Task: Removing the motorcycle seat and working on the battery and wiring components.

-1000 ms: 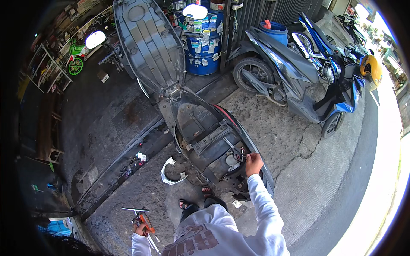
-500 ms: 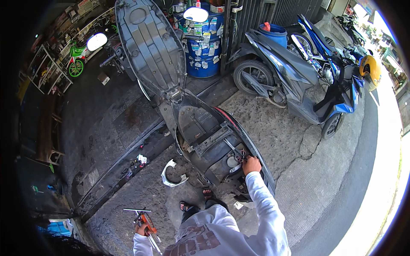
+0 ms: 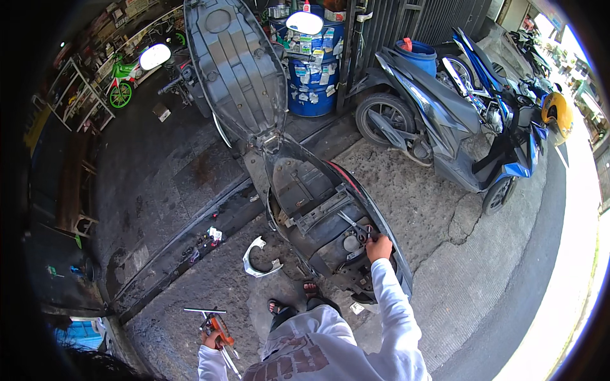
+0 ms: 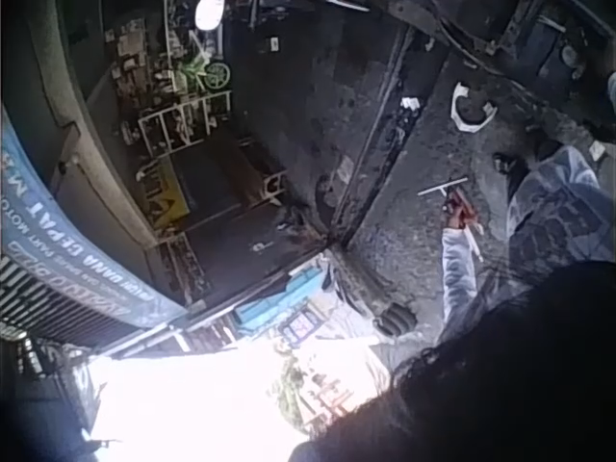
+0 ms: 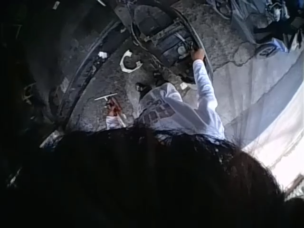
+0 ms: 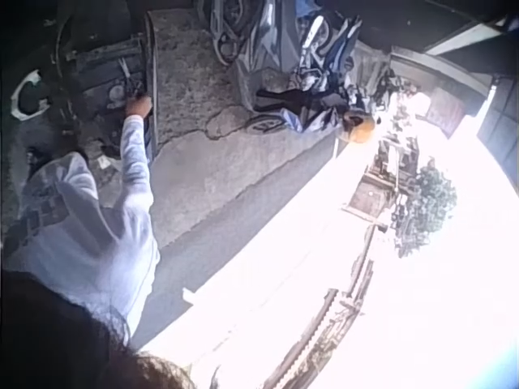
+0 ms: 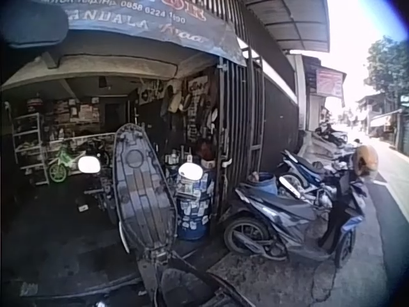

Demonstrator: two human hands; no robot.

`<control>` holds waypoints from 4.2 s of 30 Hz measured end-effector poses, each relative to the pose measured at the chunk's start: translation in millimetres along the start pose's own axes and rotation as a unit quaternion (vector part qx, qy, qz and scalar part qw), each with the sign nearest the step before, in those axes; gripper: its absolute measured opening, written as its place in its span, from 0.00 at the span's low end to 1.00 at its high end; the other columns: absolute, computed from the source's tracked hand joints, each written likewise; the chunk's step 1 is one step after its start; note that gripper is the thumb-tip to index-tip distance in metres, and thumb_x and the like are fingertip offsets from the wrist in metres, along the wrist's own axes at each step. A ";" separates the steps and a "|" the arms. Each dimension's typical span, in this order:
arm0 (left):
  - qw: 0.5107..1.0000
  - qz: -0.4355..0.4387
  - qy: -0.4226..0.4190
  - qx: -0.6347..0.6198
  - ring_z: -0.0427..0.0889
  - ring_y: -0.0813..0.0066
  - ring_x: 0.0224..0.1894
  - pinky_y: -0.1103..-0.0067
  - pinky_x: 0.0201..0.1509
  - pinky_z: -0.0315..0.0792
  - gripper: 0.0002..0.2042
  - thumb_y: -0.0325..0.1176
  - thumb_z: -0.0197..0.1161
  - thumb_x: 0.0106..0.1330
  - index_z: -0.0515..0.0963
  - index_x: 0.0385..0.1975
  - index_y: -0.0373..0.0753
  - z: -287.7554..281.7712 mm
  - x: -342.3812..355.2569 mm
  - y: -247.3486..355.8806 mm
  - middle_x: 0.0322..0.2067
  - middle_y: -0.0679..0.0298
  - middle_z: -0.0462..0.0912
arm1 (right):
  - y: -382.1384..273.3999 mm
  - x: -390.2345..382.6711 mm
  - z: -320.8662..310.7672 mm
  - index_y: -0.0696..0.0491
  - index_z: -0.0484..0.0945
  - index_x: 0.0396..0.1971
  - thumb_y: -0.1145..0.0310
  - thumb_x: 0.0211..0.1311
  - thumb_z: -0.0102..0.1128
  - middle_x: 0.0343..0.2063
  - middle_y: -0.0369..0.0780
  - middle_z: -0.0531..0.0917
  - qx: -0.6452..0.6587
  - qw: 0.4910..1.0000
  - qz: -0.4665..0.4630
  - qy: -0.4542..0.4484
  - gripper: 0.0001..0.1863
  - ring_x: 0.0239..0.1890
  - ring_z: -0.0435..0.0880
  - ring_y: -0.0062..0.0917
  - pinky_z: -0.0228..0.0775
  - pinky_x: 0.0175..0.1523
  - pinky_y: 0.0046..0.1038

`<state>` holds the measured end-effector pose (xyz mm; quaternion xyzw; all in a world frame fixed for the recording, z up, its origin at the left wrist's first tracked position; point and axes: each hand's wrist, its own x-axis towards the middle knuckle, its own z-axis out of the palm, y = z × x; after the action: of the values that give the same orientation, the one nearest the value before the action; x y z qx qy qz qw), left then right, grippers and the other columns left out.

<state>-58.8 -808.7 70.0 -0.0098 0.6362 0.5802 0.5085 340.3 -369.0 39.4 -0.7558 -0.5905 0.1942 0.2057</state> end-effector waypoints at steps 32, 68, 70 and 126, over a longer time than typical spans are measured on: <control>0.999 0.001 0.053 0.012 0.70 0.79 0.09 0.84 0.10 0.61 0.08 0.28 0.62 0.51 0.74 0.29 0.36 -21.5 -8.6 -34.2 0.15 0.63 0.75 | -49.9 14.2 20.1 0.53 0.79 0.33 0.64 0.42 0.65 0.36 0.43 0.81 -0.260 0.964 0.037 -0.034 0.15 0.40 0.81 0.33 0.74 0.43 0.29; 0.993 0.020 0.114 -0.014 0.71 0.74 0.10 0.82 0.08 0.62 0.10 0.28 0.61 0.49 0.72 0.31 0.35 -38.1 -16.7 -60.5 0.17 0.60 0.76 | -43.2 14.6 2.0 0.54 0.73 0.41 0.56 0.37 0.65 0.40 0.42 0.78 -0.358 0.912 -0.146 -0.138 0.28 0.50 0.71 0.33 0.56 0.54 0.45; 0.994 0.018 0.109 -0.026 0.71 0.74 0.09 0.82 0.08 0.61 0.10 0.28 0.61 0.49 0.72 0.31 0.35 -34.0 -12.0 -54.1 0.16 0.59 0.75 | -44.0 20.3 5.8 0.53 0.78 0.32 0.58 0.38 0.64 0.35 0.41 0.81 -0.351 0.911 -0.129 -0.172 0.19 0.47 0.74 0.33 0.55 0.55 0.46; 0.981 -0.064 0.168 -0.071 0.66 0.70 0.06 0.79 0.06 0.58 0.12 0.39 0.59 0.53 0.69 0.27 0.36 -269.3 60.5 -38.0 0.16 0.50 0.75 | -2.9 7.3 6.4 0.44 0.78 0.38 0.60 0.42 0.64 0.29 0.42 0.81 -0.345 0.877 -0.216 -0.254 0.19 0.33 0.79 0.38 0.70 0.42 0.37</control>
<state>-236.3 -987.6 -48.8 -0.1839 0.6679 0.5799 0.4288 336.1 -360.8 35.3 -0.5576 -0.8003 0.1142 -0.1884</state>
